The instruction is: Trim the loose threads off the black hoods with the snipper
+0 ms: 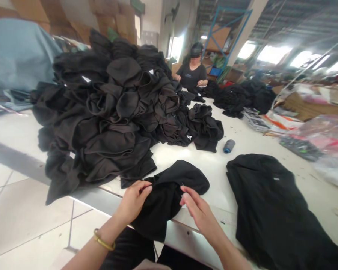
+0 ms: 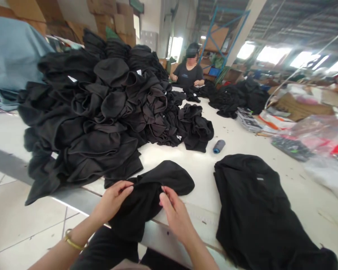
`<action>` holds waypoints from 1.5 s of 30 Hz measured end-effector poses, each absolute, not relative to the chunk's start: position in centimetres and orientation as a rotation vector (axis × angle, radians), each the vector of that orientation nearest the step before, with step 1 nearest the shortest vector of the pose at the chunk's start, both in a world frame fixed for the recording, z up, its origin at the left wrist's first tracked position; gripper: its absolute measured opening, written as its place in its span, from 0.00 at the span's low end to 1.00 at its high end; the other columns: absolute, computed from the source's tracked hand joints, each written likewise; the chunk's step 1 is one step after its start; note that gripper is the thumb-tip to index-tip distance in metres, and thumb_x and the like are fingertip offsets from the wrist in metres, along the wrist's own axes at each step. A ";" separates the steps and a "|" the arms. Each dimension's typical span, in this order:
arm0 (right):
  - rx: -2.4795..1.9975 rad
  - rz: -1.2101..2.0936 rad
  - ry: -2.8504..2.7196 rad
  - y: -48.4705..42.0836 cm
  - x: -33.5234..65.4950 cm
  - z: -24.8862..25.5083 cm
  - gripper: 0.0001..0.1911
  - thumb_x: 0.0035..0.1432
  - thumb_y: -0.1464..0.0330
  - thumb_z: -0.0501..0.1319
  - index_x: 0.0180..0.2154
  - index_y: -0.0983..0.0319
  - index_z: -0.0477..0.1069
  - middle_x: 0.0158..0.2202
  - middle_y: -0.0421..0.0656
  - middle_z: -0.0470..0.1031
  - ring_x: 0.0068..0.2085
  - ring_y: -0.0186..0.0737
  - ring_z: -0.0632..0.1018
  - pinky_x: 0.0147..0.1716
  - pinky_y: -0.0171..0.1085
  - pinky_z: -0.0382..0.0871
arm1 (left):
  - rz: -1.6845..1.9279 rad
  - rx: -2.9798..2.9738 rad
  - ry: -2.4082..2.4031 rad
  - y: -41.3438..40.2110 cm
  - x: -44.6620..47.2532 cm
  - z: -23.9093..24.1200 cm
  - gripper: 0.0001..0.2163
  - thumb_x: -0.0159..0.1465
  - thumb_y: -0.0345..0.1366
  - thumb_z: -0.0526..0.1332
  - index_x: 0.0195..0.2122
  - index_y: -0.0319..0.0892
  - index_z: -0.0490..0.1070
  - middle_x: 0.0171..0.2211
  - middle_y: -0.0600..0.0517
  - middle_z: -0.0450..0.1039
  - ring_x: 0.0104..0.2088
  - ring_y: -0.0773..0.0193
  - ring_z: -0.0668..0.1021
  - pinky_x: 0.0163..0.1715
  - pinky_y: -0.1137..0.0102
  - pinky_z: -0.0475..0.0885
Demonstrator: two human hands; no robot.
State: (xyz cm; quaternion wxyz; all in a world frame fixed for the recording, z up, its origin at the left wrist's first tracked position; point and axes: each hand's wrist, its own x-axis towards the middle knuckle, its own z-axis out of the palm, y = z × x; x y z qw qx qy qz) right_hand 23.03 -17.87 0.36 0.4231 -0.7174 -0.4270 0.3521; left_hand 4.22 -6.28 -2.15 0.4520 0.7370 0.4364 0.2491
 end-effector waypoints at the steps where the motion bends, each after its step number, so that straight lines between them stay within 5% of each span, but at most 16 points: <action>1: -1.763 0.915 -1.116 -17.7 22.2 0.5 0.22 0.59 0.56 0.49 0.48 0.63 0.66 0.37 0.46 0.74 0.38 0.41 0.75 0.38 0.39 0.69 | 0.610 1.720 1.049 -6.6 4.3 -1.6 0.12 0.61 0.42 0.53 0.35 0.41 0.71 0.32 0.51 0.72 0.35 0.61 0.74 0.39 0.67 0.68; 5: -1.765 0.790 -1.410 -17.2 20.6 1.4 0.19 0.58 0.61 0.52 0.50 0.60 0.66 0.44 0.45 0.73 0.41 0.40 0.74 0.42 0.39 0.66 | 0.657 1.551 0.971 -7.7 4.7 -0.5 0.12 0.60 0.43 0.54 0.35 0.41 0.70 0.31 0.52 0.73 0.32 0.64 0.74 0.34 0.71 0.68; 14: -1.956 0.758 -1.546 -16.0 20.1 2.3 0.11 0.58 0.61 0.53 0.37 0.62 0.65 0.25 0.39 0.71 0.27 0.36 0.71 0.27 0.33 0.61 | 0.850 1.980 1.096 -8.6 5.1 -1.0 0.06 0.60 0.36 0.57 0.34 0.44 0.72 0.29 0.53 0.72 0.30 0.66 0.73 0.32 0.72 0.68; 45: -1.971 0.708 -1.724 -15.4 20.6 3.3 0.10 0.59 0.65 0.52 0.28 0.61 0.65 0.21 0.38 0.68 0.23 0.33 0.68 0.23 0.31 0.53 | 0.902 2.423 1.013 -8.9 4.5 -2.1 0.09 0.62 0.33 0.53 0.38 0.40 0.71 0.33 0.47 0.73 0.36 0.62 0.74 0.40 0.68 0.68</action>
